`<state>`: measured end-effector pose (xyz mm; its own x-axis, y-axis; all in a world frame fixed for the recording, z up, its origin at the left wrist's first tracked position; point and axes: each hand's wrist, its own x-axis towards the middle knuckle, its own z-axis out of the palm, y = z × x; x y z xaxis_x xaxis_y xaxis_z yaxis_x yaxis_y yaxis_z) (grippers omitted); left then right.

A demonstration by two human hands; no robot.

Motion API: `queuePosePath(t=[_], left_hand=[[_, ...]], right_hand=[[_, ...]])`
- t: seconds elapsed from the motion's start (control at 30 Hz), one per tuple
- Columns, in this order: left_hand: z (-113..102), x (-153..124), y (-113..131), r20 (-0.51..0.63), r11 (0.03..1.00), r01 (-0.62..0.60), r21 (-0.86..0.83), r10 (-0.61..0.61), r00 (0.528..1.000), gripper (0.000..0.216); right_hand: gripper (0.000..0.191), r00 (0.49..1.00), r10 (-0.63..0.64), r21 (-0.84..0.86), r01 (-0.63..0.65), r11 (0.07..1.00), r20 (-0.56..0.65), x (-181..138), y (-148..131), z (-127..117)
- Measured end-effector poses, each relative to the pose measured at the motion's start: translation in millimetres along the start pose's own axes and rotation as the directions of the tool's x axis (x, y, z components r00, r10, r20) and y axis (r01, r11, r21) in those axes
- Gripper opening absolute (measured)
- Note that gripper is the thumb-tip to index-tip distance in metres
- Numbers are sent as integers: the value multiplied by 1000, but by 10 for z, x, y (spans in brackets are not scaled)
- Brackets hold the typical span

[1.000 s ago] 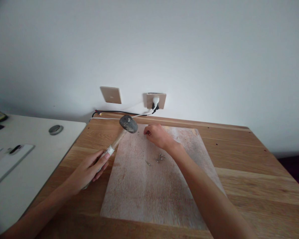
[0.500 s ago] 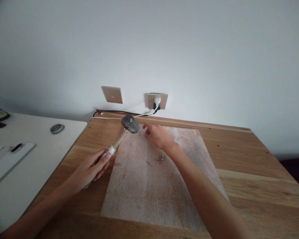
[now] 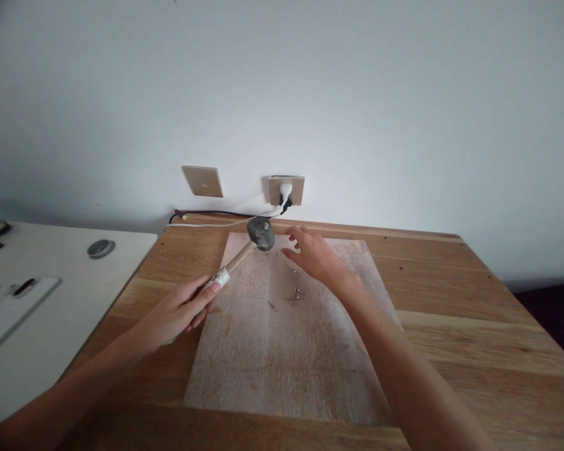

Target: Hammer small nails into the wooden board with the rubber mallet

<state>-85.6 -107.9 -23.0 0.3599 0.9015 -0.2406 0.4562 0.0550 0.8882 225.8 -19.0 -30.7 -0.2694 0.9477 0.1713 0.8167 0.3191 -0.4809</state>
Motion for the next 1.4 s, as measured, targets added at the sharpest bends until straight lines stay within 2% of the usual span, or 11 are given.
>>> queuePosePath(t=[0.2,0.4,0.53,0.63,0.77,0.9,1.13,1.4], left_hand=[[20,44,-29,-14,997,-9,81,10,1000,43],[7,27,-7,-36,993,-15,120,19,999,42],[-16,-11,-27,-65,995,-11,94,17,998,45],[-34,-37,-59,-82,999,1,41,2,997,48],[-52,-57,-93,-98,999,30,-22,-32,995,48],[-71,-80,-138,-80,999,41,-27,-43,996,50],[-73,-103,-211,-66,998,35,-43,-38,997,49],[-21,-93,-83,-39,1000,-3,0,3,999,47]], right_hand=[[21,979,-68,-63,81,995,193,-283,-26,-211],[27,953,-66,-127,108,986,294,-383,-129,-164],[26,978,-107,21,105,994,180,-263,-78,-58],[26,994,-85,98,79,992,66,-120,-17,51],[26,998,-56,151,58,987,-15,21,36,228],[22,996,-76,160,81,984,-38,45,50,325],[20,994,-103,115,105,988,-22,12,3,306],[18,997,-65,82,68,994,-36,10,-30,339]])
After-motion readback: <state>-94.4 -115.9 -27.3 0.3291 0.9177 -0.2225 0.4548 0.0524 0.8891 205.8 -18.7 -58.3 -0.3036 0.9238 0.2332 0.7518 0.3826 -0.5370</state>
